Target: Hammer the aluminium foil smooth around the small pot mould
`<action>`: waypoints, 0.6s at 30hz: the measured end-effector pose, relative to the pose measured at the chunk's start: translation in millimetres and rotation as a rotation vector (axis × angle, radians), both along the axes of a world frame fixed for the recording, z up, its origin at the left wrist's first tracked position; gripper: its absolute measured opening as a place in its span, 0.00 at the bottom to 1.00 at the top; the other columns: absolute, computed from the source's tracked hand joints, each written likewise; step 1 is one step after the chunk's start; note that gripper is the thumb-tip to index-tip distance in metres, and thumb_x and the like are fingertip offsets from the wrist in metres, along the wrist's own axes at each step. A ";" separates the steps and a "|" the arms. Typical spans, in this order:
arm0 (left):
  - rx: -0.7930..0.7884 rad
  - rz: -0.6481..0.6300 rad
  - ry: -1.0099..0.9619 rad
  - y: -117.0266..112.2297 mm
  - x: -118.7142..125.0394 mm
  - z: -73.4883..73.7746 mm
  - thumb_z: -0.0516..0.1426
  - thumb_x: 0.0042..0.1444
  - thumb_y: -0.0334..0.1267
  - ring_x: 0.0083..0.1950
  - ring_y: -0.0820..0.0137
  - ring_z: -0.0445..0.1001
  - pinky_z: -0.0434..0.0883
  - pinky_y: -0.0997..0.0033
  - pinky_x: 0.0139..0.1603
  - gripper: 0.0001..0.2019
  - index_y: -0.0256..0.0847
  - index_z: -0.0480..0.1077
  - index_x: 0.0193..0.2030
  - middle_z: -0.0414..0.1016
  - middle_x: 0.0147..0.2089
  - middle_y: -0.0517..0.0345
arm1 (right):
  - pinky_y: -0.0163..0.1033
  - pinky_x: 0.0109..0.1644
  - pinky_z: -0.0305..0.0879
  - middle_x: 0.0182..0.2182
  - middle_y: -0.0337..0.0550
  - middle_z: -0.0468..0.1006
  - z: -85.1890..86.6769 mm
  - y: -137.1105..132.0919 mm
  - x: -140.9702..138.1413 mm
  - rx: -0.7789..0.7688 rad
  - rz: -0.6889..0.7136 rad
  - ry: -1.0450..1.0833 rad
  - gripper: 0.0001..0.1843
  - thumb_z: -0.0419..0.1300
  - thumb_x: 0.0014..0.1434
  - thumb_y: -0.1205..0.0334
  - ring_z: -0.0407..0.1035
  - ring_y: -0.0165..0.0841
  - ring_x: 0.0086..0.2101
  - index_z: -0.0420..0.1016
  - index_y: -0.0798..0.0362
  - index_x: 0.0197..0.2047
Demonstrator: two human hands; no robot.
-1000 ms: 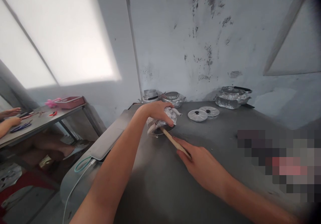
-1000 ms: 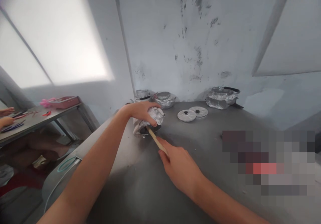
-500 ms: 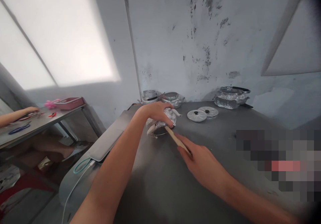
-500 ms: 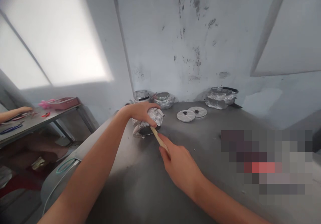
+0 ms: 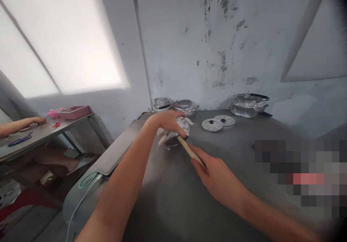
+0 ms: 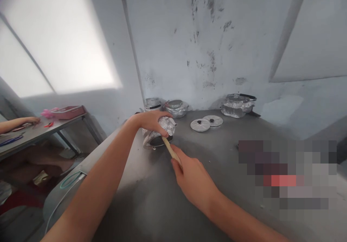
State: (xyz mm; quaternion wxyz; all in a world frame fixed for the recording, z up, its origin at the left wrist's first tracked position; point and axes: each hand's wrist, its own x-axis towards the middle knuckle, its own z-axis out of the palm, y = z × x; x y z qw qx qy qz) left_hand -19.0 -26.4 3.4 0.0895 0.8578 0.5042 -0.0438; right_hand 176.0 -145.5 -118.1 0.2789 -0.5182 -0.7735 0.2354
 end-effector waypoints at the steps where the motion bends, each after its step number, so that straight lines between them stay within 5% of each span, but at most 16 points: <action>1: 0.000 0.001 0.004 0.3 -0.1 0.0 0.62 0.42 0.64 0.65 0.47 0.63 0.71 0.54 0.54 0.48 0.61 0.52 0.71 0.56 0.71 0.57 | 0.41 0.38 0.67 0.33 0.37 0.82 0.4 -0.4 -0.3 -0.002 -0.009 0.002 0.24 0.47 0.68 0.59 0.78 0.40 0.35 0.61 0.38 0.66; 9: 0.014 0.002 0.027 0.8 -0.7 -0.4 0.60 0.45 0.61 0.66 0.46 0.62 0.69 0.54 0.57 0.46 0.60 0.51 0.71 0.56 0.72 0.59 | 0.43 0.46 0.66 0.36 0.40 0.81 -1.1 1.6 -1.0 -0.033 0.080 -0.044 0.26 0.47 0.69 0.61 0.77 0.42 0.43 0.61 0.39 0.68; 14: 0.000 0.005 0.020 1.5 -0.2 -1.0 0.60 0.43 0.63 0.66 0.46 0.62 0.70 0.55 0.56 0.47 0.60 0.51 0.71 0.55 0.72 0.58 | 0.42 0.40 0.66 0.33 0.41 0.81 -0.3 0.9 -1.0 -0.009 -0.010 0.000 0.23 0.47 0.69 0.58 0.77 0.40 0.34 0.64 0.44 0.65; 18: -0.008 0.000 0.005 2.2 -1.1 0.2 0.61 0.43 0.63 0.65 0.47 0.63 0.70 0.54 0.55 0.48 0.60 0.51 0.71 0.55 0.72 0.57 | 0.41 0.41 0.66 0.33 0.41 0.80 0.5 -0.4 -3.3 -0.020 0.071 -0.016 0.23 0.46 0.69 0.61 0.77 0.40 0.36 0.64 0.44 0.65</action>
